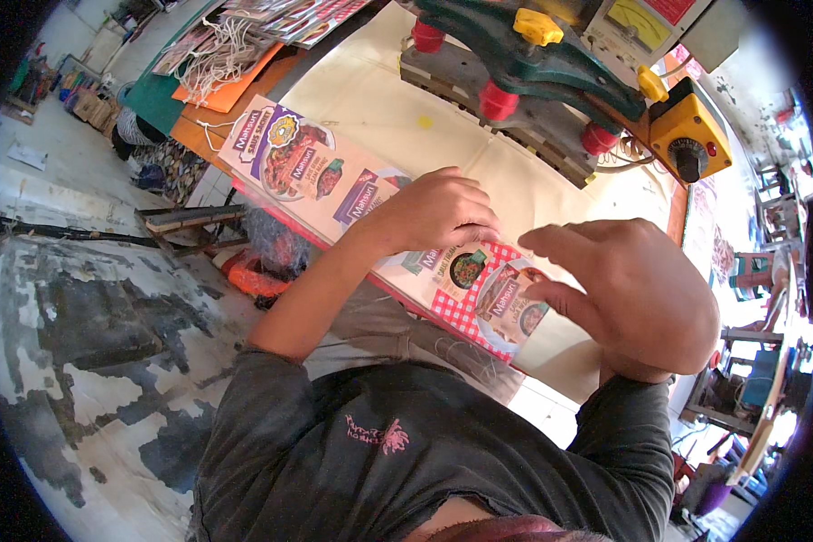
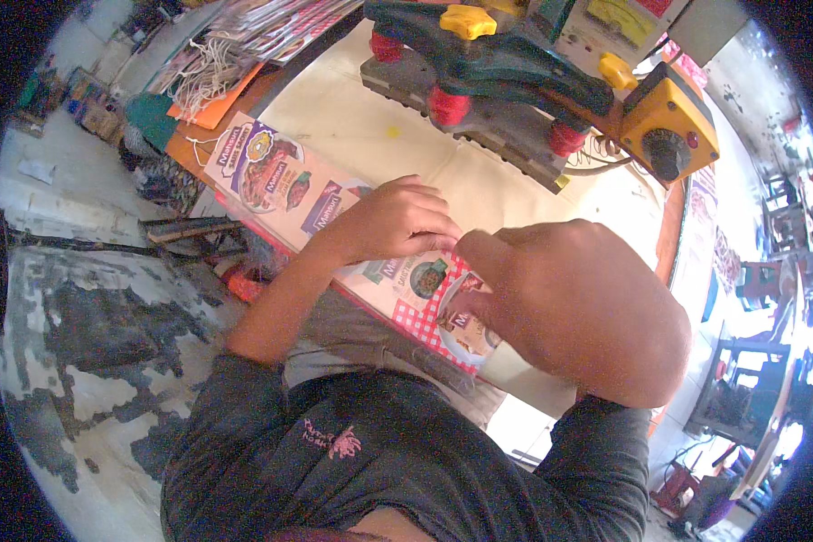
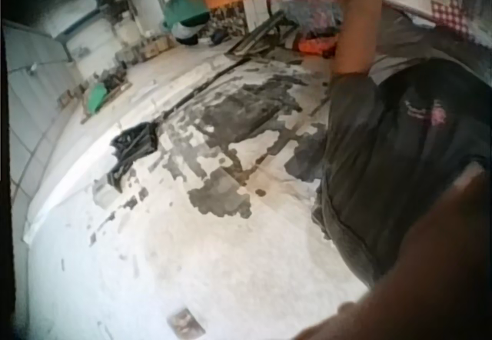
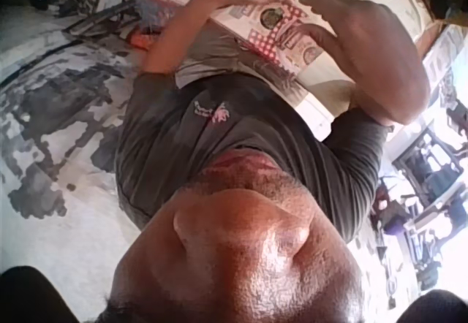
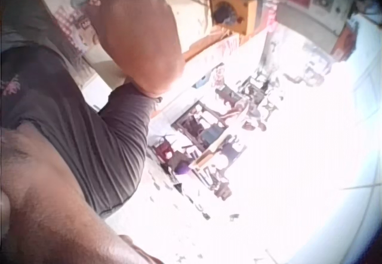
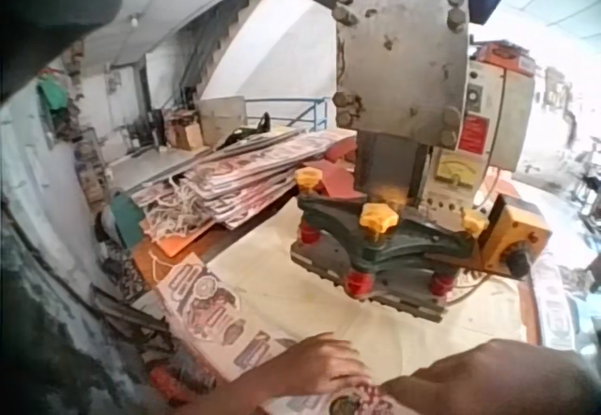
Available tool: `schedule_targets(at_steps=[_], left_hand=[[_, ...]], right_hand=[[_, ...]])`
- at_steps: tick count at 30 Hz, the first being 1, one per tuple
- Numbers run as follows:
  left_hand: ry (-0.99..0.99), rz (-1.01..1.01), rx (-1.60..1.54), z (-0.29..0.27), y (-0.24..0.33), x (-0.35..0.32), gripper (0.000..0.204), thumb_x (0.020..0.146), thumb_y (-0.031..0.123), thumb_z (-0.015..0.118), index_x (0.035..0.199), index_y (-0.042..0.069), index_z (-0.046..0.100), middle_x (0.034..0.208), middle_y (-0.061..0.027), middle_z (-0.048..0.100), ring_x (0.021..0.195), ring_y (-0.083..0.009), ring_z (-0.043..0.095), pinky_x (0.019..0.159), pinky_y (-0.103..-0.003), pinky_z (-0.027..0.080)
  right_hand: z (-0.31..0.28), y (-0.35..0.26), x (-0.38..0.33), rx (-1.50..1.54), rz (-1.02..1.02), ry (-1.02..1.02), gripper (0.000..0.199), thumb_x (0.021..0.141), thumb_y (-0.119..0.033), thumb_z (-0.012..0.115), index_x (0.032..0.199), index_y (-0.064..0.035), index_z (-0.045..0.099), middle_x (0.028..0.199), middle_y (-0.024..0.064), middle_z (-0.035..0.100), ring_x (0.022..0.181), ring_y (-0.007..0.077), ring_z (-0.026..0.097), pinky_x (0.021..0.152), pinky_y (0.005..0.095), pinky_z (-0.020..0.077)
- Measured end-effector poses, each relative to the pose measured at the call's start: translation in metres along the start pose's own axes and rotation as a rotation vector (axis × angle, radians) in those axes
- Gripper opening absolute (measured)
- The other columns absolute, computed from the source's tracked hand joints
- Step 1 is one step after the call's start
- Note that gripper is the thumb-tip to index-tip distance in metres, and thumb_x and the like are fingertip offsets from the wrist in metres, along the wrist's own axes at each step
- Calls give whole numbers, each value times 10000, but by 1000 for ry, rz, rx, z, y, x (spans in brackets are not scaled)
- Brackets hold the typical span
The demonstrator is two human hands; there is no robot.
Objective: The person seals sections of a plastic sheet using a heat-sealing machine, repeatedly positioning the sheet under the sealer and picking up new sheets from a stack.
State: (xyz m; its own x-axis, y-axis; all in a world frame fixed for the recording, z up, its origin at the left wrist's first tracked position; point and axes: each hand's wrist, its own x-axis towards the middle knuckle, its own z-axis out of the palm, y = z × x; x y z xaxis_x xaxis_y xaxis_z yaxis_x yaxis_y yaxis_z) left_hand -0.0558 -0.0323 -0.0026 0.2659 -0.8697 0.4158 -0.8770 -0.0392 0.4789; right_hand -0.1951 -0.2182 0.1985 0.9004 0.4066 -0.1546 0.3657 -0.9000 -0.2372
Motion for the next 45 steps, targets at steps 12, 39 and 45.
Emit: schedule_targets(at_steps=[12, 39, 45], left_hand=[[442, -48, 53, -41, 11, -10, 113, 913, 169, 738, 970, 78, 772, 856, -57, 707, 792, -224, 659, 763, -368, 510], [469, -833, 776, -306, -247, -34, 659, 864, 682, 646, 1224, 135, 722, 1249, -157, 692, 1190, -357, 632, 996, -510, 473], [379, -880, 736, -329, -265, -45, 931, 781, 792, 651, 1380, 80, 619, 1385, -256, 588, 1295, -394, 569, 1076, -517, 437]], right_hand=[[-1, -9, -7, 10, -194, -165, 406, 909, -428, 691, 1185, -130, 698, 852, 124, 723, 757, 345, 703, 662, 445, 562], [-10, 1, -15, 82, -223, -80, 279, 918, -312, 673, 1032, -71, 588, 853, 146, 695, 842, 374, 704, 732, 491, 557], [-10, 0, -16, 72, -219, -35, 249, 927, -283, 655, 1052, -76, 597, 824, 143, 683, 827, 371, 703, 724, 489, 558]])
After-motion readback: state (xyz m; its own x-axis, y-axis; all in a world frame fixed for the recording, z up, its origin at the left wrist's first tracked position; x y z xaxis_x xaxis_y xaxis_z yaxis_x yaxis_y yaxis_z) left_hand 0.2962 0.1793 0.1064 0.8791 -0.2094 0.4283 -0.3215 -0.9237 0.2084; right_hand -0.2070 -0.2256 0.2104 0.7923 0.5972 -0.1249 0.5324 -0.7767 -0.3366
